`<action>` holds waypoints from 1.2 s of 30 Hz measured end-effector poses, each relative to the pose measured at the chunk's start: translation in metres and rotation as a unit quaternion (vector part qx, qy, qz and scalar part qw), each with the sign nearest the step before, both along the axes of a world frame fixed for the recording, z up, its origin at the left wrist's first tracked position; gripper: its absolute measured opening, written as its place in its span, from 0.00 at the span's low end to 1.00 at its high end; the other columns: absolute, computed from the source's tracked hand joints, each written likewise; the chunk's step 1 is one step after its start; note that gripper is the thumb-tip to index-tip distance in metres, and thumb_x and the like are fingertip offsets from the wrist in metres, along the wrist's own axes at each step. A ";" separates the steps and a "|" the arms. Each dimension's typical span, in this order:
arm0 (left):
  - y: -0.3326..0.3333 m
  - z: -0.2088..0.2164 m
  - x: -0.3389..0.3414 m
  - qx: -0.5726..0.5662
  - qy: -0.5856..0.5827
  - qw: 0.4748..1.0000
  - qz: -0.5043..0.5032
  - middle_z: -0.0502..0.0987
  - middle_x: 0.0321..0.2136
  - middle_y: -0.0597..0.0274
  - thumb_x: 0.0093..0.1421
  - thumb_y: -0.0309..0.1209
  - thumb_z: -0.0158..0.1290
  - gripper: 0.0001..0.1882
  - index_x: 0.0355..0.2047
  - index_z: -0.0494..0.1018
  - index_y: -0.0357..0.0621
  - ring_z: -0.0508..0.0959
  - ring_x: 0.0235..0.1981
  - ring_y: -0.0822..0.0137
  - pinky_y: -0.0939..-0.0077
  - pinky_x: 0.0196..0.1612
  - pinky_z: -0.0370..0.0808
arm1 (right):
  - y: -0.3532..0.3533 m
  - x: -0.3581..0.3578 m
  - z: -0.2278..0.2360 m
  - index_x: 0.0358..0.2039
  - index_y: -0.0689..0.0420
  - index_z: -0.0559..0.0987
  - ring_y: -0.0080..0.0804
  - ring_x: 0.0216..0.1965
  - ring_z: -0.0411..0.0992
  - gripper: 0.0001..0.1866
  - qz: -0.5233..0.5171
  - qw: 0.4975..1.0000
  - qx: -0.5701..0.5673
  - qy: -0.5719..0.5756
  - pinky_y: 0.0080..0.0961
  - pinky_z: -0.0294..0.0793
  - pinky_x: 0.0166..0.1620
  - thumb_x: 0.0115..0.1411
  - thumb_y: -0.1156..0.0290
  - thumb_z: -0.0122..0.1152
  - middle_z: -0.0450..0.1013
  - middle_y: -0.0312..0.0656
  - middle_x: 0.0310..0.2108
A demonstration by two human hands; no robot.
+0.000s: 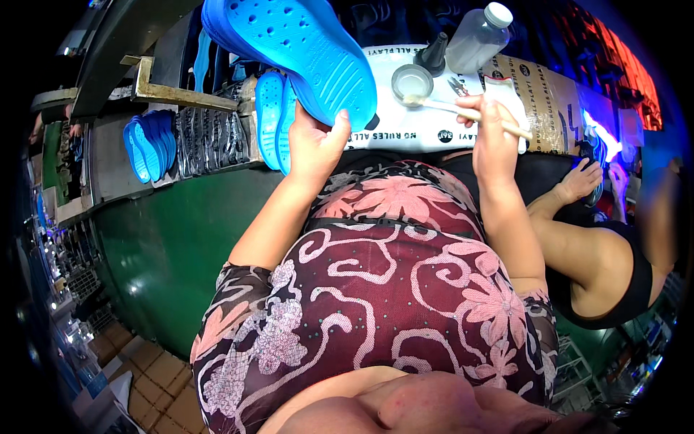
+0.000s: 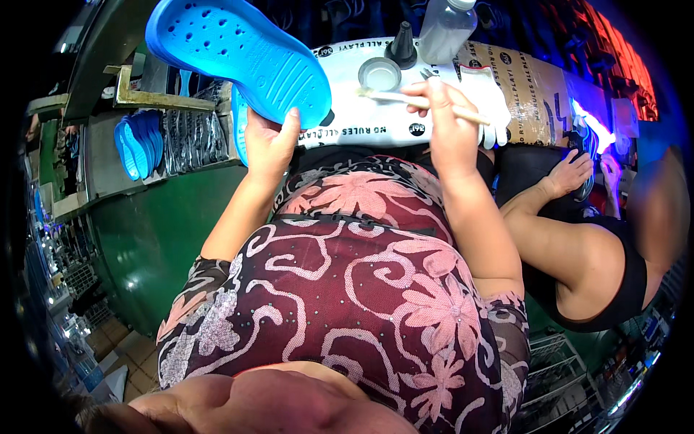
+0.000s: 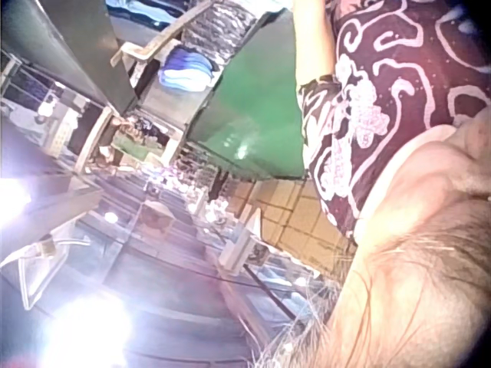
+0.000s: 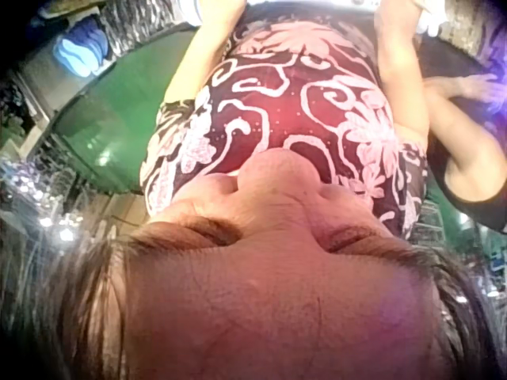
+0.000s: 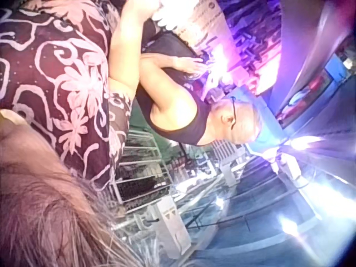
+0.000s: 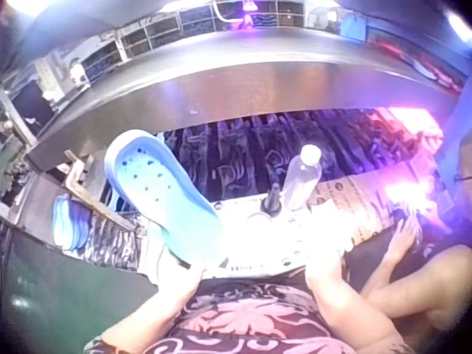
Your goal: The person applies adhesive to the edges of blue footwear soles using a small brush after dipping it into a container of liquid.
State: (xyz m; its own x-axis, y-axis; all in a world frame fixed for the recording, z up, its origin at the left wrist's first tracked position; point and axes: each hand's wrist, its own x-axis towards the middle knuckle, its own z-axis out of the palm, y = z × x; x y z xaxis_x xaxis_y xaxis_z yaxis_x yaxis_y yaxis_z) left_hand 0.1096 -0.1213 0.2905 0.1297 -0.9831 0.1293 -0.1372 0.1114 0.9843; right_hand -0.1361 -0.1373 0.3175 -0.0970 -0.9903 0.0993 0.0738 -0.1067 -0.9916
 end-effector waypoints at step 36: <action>0.015 -0.007 -0.009 -0.188 -0.133 0.973 -0.023 0.78 0.29 0.54 0.48 0.21 0.57 0.25 0.48 0.64 0.33 0.79 0.27 0.65 0.77 0.33 0.74 | 0.020 0.012 0.014 0.20 0.58 0.79 0.35 0.21 0.68 0.09 0.061 0.923 -0.271 0.268 0.28 0.64 0.31 0.56 0.72 0.57 0.71 0.39 0.17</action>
